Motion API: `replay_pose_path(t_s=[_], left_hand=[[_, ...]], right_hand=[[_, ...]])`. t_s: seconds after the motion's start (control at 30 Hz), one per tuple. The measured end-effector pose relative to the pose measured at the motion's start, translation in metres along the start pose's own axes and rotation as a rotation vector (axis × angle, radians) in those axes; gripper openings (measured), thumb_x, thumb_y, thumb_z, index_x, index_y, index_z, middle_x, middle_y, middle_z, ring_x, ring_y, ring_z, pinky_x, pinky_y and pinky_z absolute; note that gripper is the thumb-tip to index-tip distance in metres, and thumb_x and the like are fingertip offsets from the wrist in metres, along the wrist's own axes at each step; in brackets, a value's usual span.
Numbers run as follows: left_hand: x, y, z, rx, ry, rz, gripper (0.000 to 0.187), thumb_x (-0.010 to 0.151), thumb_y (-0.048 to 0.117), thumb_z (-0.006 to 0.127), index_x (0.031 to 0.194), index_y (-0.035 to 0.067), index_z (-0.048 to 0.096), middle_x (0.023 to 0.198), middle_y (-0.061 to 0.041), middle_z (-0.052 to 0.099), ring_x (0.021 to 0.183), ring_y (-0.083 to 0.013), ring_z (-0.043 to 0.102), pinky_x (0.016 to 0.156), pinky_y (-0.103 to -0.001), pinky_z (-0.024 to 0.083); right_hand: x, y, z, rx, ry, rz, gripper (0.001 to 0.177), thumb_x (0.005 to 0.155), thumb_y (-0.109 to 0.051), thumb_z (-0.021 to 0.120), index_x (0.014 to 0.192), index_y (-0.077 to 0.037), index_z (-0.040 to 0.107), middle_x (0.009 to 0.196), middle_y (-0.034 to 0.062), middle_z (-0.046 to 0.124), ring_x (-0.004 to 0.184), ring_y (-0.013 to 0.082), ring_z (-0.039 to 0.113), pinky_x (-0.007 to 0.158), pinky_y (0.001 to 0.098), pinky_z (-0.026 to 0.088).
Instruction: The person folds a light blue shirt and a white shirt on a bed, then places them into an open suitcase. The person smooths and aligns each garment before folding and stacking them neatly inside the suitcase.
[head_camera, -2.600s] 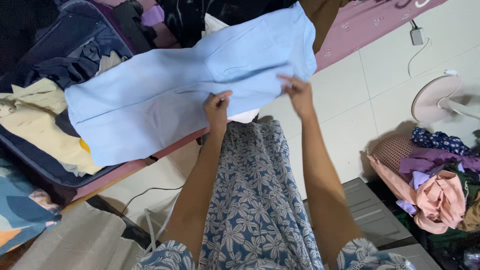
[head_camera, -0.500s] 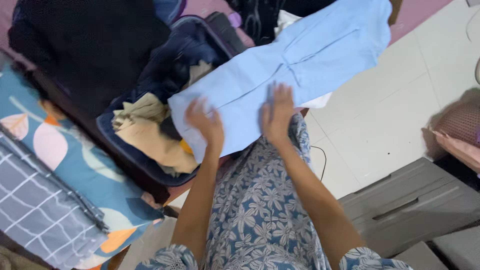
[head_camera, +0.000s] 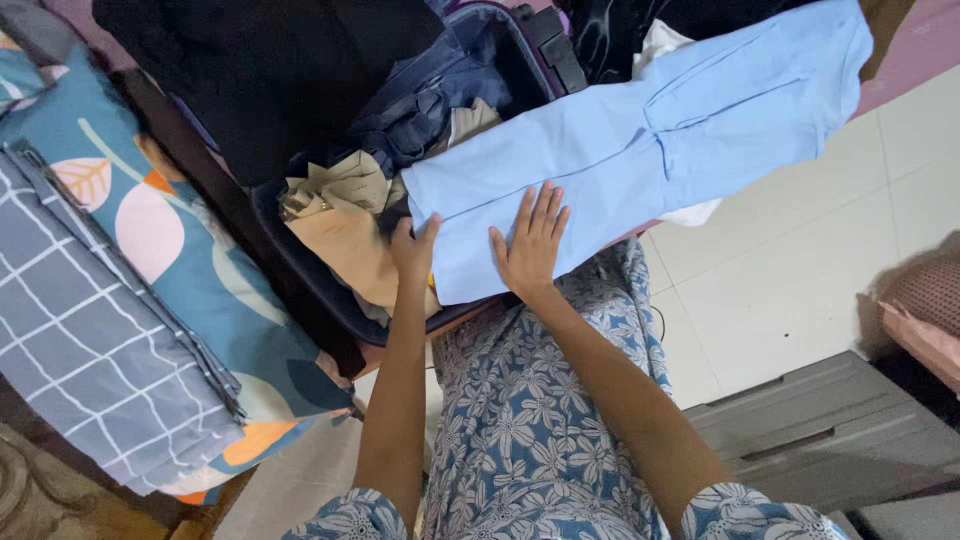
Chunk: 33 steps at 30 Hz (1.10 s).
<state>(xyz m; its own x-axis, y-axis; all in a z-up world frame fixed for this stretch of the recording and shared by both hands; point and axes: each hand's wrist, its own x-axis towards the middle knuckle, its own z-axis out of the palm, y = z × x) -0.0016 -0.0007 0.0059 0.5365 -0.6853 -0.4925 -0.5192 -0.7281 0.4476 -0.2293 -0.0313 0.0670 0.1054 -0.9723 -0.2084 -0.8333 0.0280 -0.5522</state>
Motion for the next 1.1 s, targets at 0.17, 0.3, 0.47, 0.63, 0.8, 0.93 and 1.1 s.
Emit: replay_pose_path(t_s=[0.17,0.3,0.47,0.63,0.8,0.93,1.1], left_hand=[[-0.014,0.016,-0.031,-0.469,-0.374,-0.002,0.064,0.078,0.03,0.09,0.124,-0.003,0.059,0.117,-0.016,0.07,0.107,-0.0263,0.066,0.092,-0.038,0.054],[-0.028,0.032,-0.053,-0.804,-0.641,-0.217,0.071,0.075,0.01,0.085,0.137,0.0,0.053,0.126,-0.01,0.067,0.114,-0.0233,0.065,0.097,-0.037,0.054],[-0.085,0.075,-0.06,-0.86,-0.799,-0.189,0.081,0.072,0.0,0.079,0.145,0.006,0.043,0.132,-0.006,0.063,0.119,-0.0206,0.062,0.1,-0.037,0.053],[-0.146,0.174,-0.004,-0.804,-0.849,-0.1,0.069,0.089,0.0,0.075,0.151,-0.004,0.047,0.135,-0.014,0.061,0.121,-0.0243,0.059,0.103,-0.037,0.05],[-0.18,0.26,0.034,-0.841,-0.978,0.019,0.085,0.087,0.007,0.072,0.154,0.018,0.021,0.142,-0.009,0.051,0.124,-0.0205,0.058,0.1,-0.036,0.051],[-0.144,0.285,0.019,-0.39,-1.173,0.555,0.062,0.09,0.012,0.071,0.143,0.016,0.039,0.142,-0.017,0.052,0.125,-0.0276,0.058,0.102,-0.039,0.051],[0.035,0.337,0.073,-0.588,-1.01,0.729,0.037,0.098,0.02,0.061,0.132,0.004,0.056,0.136,-0.018,0.063,0.122,-0.0293,0.063,0.104,-0.039,0.051]], right_hand=[[0.004,0.001,-0.024,0.097,-0.069,0.056,0.079,0.106,-0.051,0.047,0.163,0.0,0.025,0.17,0.0267,0.012,0.158,0.0482,0.004,0.125,0.0643,0.002],[0.018,0.011,-0.04,0.2,-0.105,0.008,0.08,0.109,-0.061,0.031,0.165,-0.005,0.024,0.175,0.0184,0.011,0.161,0.044,-0.002,0.127,0.0654,-0.003],[0.034,0.029,-0.063,0.528,-0.411,-0.052,0.09,0.096,-0.077,0.01,0.164,-0.022,0.027,0.175,0.0084,0.008,0.159,0.0405,-0.013,0.123,0.0631,-0.014],[0.047,0.068,-0.137,1.475,-0.597,0.127,0.106,0.09,-0.088,0.016,0.167,-0.015,0.013,0.177,0.0068,0.003,0.161,0.0302,-0.014,0.125,0.0509,-0.011],[0.031,0.123,-0.237,1.432,-0.588,-0.159,0.109,0.094,-0.077,0.048,0.169,-0.006,0.012,0.177,0.0139,0.007,0.163,0.0283,0.008,0.13,0.0421,0.008],[0.026,0.157,-0.257,1.18,-0.603,-0.033,0.099,0.088,-0.038,0.077,0.162,-0.003,0.022,0.168,0.0147,0.027,0.153,0.0265,0.029,0.123,0.0388,0.026],[0.049,0.202,-0.238,1.325,-0.803,-0.044,0.071,0.1,-0.018,0.062,0.162,-0.003,0.031,0.169,0.0126,0.037,0.154,0.0229,0.035,0.125,0.0346,0.027]])
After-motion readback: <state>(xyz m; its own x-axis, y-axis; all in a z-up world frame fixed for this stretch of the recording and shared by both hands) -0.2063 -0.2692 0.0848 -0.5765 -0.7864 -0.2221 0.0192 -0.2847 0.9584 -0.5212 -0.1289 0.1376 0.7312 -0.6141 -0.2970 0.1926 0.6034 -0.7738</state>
